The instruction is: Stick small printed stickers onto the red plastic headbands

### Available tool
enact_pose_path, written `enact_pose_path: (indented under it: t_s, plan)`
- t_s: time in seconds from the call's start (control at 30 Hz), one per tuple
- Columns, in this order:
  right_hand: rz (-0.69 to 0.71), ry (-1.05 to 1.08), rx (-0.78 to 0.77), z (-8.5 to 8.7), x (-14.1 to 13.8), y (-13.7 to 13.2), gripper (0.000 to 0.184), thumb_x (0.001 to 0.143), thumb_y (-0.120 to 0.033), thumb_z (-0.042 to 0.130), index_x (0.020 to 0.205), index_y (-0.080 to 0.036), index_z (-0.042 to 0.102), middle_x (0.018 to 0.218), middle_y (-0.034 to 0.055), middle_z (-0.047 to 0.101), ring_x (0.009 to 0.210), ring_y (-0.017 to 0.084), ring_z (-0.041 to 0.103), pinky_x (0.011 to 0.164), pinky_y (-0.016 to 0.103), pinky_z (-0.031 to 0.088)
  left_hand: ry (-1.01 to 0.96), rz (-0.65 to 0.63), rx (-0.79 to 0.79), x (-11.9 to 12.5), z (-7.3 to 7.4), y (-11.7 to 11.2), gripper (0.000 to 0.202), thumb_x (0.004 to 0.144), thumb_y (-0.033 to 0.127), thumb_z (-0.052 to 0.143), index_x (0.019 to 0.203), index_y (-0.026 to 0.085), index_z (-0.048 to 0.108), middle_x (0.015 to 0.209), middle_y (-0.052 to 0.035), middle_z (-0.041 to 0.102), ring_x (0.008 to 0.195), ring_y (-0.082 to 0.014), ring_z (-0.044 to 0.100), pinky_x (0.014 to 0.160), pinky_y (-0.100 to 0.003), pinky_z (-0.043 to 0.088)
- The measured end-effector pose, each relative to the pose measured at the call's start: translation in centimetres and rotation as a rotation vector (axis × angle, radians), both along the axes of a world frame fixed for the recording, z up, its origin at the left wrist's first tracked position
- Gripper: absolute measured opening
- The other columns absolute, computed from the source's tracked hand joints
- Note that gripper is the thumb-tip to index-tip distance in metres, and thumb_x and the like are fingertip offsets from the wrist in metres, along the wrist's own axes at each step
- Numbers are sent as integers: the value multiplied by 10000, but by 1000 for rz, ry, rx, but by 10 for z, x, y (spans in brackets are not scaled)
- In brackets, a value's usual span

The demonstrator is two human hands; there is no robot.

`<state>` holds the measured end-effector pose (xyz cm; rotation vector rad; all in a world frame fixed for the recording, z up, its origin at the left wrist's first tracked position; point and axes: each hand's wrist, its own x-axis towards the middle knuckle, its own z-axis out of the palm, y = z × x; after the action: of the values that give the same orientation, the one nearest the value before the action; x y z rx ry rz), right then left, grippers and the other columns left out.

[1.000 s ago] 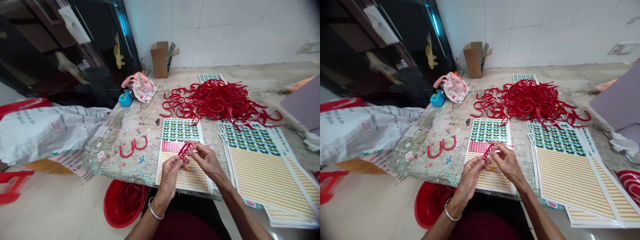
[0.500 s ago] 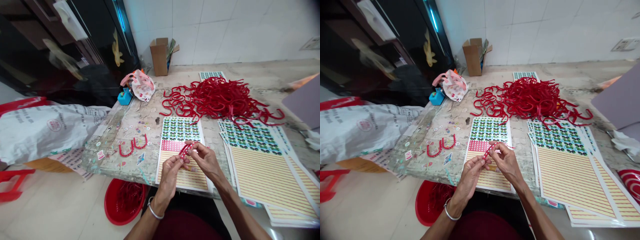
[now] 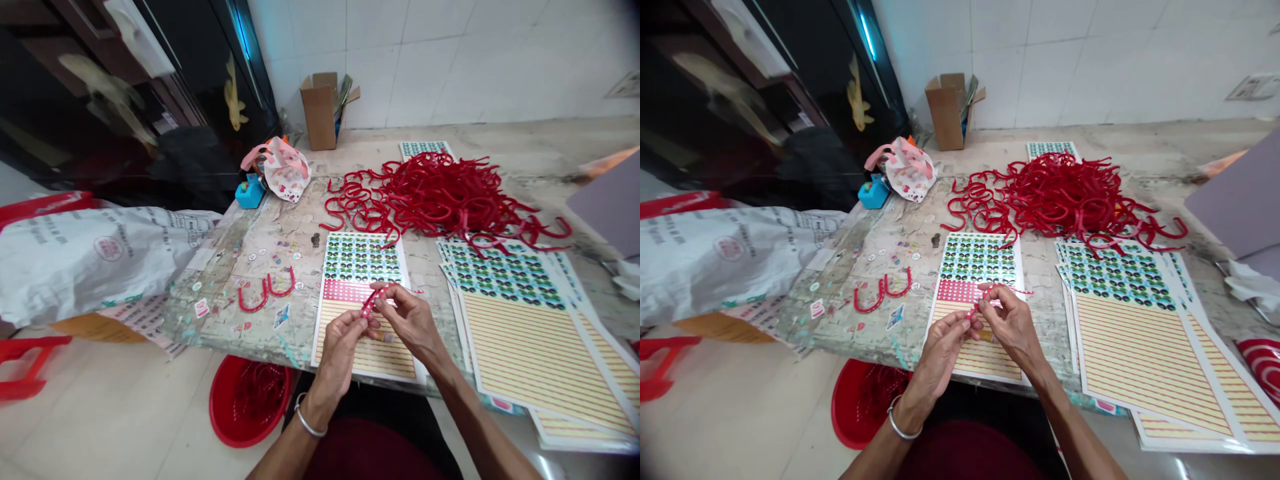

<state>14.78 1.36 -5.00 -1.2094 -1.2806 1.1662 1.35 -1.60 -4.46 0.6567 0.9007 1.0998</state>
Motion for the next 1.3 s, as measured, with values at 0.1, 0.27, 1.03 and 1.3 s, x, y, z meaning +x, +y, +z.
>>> enact_pose_path:
  t_s: [0.1,0.27,1.03,1.3]
  plan:
    - [2,-1,3,-1,0,0,128,762,-307,607,727,-191,566,1068,101,597,966,221,579,651,277,514,3,0,-2,0,0,1,176,781,279,593,790,116,659,809,-78,659,677,-125,571,720,-261,426]
    - [7,-8,8,1,-3,-2,146,762,-323,605,733,-185,570,1071,99,593,915,206,588,666,285,525,52,43,-10,1,-5,0,200,766,316,607,730,124,650,730,-58,653,644,-125,569,684,-258,426]
    - [-207,-301,217,-15,-10,-9,112,773,-283,600,800,-265,708,861,37,689,783,209,618,603,312,506,129,149,-3,4,-14,-4,170,762,266,591,648,141,611,611,-6,599,588,-107,519,604,-233,394]
    - [-176,-27,-58,-17,-14,-8,188,766,-367,600,796,-200,683,861,47,685,682,183,632,622,319,543,117,158,36,5,-15,-6,186,799,255,558,661,138,600,646,-19,609,601,-107,511,646,-241,394]
